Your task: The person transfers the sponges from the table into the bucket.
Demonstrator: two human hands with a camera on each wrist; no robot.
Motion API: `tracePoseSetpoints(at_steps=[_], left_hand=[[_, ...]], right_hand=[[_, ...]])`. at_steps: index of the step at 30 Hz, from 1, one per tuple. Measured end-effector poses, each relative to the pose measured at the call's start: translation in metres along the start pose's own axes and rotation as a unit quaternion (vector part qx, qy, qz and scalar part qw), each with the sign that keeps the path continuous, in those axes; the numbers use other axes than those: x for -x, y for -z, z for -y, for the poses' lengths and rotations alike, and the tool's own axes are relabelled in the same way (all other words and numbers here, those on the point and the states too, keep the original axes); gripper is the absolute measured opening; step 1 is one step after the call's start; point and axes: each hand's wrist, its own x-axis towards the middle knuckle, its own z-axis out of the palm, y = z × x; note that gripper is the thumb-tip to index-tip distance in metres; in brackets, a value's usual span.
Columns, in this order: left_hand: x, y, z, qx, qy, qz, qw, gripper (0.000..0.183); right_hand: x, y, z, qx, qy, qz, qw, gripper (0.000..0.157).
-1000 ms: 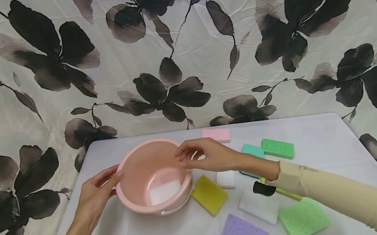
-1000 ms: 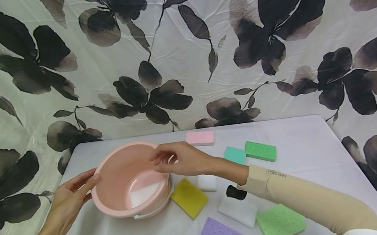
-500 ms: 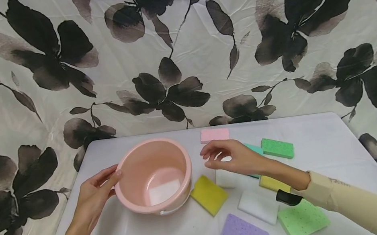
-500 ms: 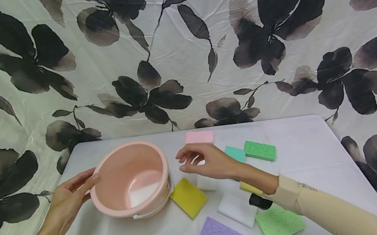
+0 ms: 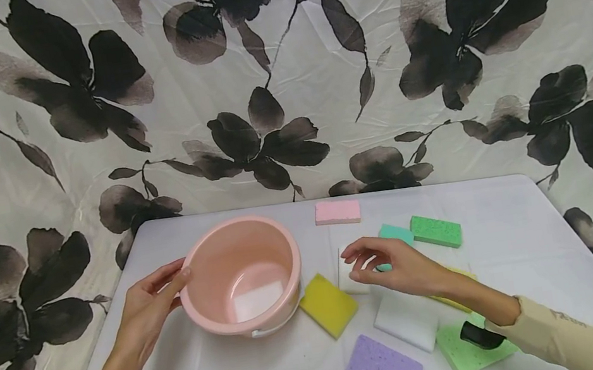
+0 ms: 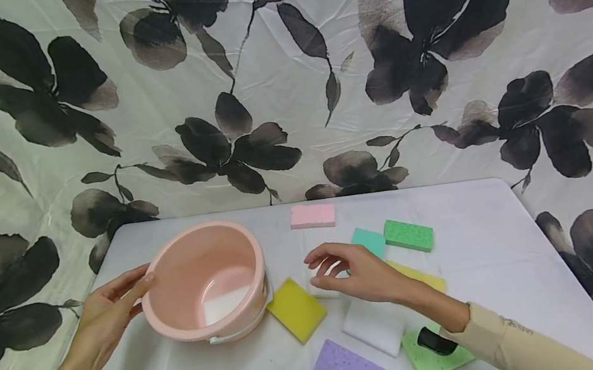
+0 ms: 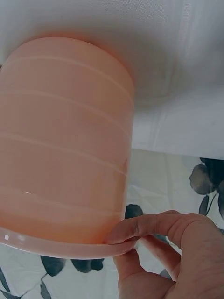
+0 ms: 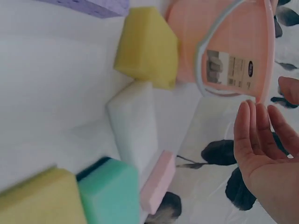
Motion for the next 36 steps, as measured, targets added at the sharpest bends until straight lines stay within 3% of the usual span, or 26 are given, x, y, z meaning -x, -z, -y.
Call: tracePoseSetpoints(at_steps=[15,30,36], left_hand=[[-0.005,0.003,-0.002,-0.009,0.005,0.004,0.9999,0.071],[-0.011,0.006,-0.001,-0.004,0.016,0.007,0.9998,0.071],[-0.013,0.005,-0.002,0.004,0.018,0.008,0.9998,0.069]], right_hand=[[0.034,-0.024,-0.024,0.003,0.007,0.013,1.0,0.034],[0.054,-0.052,-0.044,-0.015,0.02,0.099,0.995,0.041],[0.059,-0.055,-0.043,0.053,0.014,0.133,0.99,0.046]])
